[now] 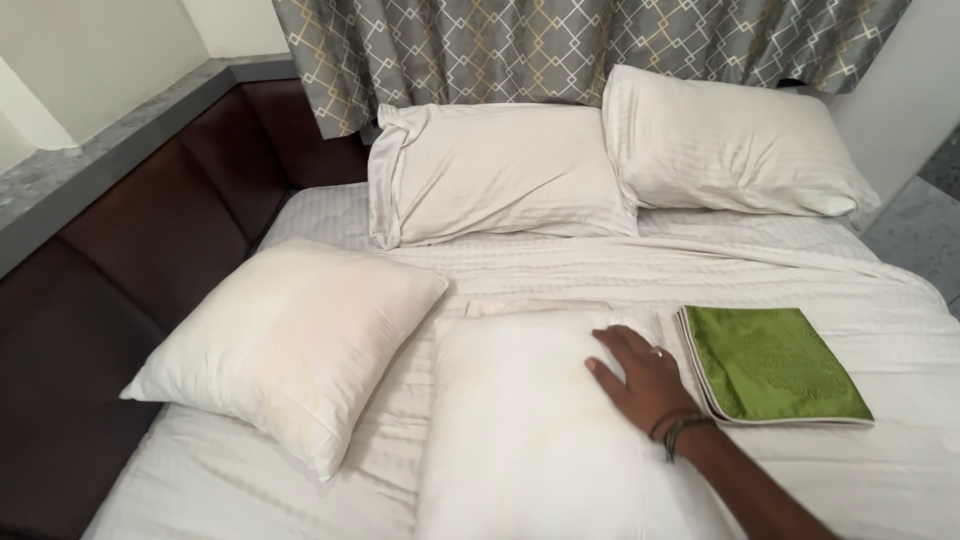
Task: The person folds a white pillowcase on a bed, then folds a green and purple patterned cloth into a neat square. The person places the folded cloth on top of a stack of similar cloths.
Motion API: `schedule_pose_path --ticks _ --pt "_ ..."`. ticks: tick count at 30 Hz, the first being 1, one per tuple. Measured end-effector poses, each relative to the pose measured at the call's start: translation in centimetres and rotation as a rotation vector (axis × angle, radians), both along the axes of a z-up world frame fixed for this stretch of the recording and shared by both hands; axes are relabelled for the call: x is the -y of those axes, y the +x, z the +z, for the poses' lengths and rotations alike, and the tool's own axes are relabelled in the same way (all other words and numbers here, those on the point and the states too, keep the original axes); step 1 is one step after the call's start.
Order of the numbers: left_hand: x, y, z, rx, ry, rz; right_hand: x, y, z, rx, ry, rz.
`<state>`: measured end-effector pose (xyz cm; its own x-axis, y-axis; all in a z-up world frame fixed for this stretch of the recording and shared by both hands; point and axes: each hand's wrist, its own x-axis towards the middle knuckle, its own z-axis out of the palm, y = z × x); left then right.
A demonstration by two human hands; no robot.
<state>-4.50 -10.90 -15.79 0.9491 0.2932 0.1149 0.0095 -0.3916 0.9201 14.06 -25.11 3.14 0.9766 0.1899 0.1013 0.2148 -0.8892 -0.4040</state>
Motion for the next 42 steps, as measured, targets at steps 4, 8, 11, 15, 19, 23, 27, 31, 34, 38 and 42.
schedule_pose_path --ticks 4,8,11,15,19,23,27,31,34,38,42 --pt "-2.7 3.2 13.6 -0.007 0.181 -0.174 -0.5 -1.7 1.1 0.192 -0.069 0.05" --pt "-4.4 7.2 25.2 -0.038 0.355 -0.342 -4.1 -1.6 2.4 0.155 0.195 0.099" --pt "-6.5 14.2 21.9 0.196 0.554 -0.252 -6.1 1.3 -0.4 0.025 0.084 0.153" --pt "-7.4 18.1 16.5 0.1 0.812 -0.348 -7.3 3.0 -2.0 0.05 -0.19 0.146" --pt "-7.8 18.6 16.7 -0.132 0.787 -0.358 -7.8 3.2 -0.5 -0.152 -0.317 0.1" --pt "-9.2 20.4 18.0 -0.299 0.826 -0.289 -7.1 4.4 0.3 -0.215 -0.306 0.01" --pt "-12.3 20.9 17.6 -0.452 0.793 -0.256 -4.7 5.2 0.0 -0.226 -0.288 -0.033" --pt "-16.7 21.0 15.2 -0.54 0.677 -0.133 -1.2 6.2 -0.8 -0.347 -0.223 -0.162" --pt "-18.3 20.6 13.5 -0.57 0.675 -0.117 1.7 5.9 -2.2 -0.37 -0.154 -0.266" --pt "-18.2 20.4 18.1 -0.658 0.644 -0.145 3.1 5.2 -1.7 -0.322 -0.032 -0.391" --pt "-14.6 20.4 19.3 0.111 0.804 0.001 0.5 4.7 2.0 0.095 0.087 -0.207"
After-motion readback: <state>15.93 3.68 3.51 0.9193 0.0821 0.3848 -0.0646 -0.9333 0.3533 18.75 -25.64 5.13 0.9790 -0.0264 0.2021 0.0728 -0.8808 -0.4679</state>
